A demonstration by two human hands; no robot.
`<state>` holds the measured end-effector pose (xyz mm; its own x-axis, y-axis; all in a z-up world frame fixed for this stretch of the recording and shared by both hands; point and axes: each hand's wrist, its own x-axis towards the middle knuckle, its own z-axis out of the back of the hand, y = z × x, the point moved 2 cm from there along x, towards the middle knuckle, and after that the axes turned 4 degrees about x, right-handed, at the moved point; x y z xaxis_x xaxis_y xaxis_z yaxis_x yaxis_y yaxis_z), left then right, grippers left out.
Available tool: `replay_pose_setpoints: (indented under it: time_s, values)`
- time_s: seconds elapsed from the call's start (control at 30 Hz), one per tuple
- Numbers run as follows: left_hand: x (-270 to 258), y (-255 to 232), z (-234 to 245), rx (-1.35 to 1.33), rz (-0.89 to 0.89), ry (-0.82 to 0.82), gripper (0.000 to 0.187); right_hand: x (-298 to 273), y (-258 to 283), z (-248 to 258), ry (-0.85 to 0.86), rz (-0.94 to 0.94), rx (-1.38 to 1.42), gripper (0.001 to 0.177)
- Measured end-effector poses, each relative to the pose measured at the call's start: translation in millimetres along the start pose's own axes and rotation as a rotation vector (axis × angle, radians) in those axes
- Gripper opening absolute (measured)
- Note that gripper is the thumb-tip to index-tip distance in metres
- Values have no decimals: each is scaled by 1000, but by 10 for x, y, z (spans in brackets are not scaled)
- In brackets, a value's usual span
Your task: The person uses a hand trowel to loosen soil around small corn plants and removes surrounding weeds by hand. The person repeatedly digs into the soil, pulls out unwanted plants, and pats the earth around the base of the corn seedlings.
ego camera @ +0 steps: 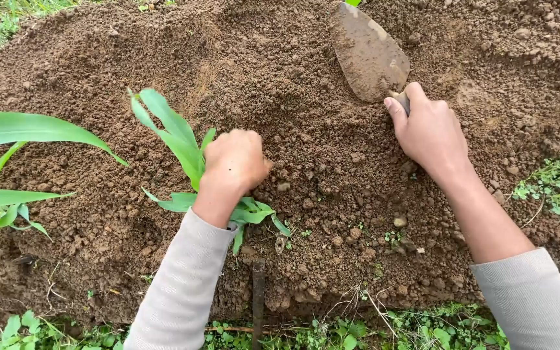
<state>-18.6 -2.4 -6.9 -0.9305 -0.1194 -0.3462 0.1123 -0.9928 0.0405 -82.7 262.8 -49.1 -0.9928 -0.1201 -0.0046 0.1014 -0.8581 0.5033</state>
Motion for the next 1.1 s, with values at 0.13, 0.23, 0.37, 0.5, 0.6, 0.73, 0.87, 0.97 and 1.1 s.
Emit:
replay_pose_setpoints:
  time_s: [0.13,0.23,0.37,0.5,0.6,0.73,0.87,0.97,1.1]
  values:
    - [-185,-523,203,-143,-192,-389,50,22,-5,6,10,-6,10,36]
    - [-265,-933,89,-297,-401,-459,54,-6,14,45,23,-28,53,31]
    - [-310,-1056,15,-186,-558,17,50,13,43,84,32,-48,88,32]
    - [-520,-451,679,-653,-886,-274,39,21,83,155,124,-140,126,29]
    - [-496,378,904,-1037,-737,-831,15,22,100,153,130,-145,127,30]
    - [58,965,420,-1344,-252,-800,22,20,104,182,134,-148,123,31]
    - [108,599,-8,-1165,-205,-293,69,4,99,148,176,-180,116,24]
    - [-41,84,-27,-1101,-421,-24,69,-44,180,176,165,-185,76,25]
    - [-314,-431,13,-860,-827,192,65,-42,369,250,78,-91,-53,28]
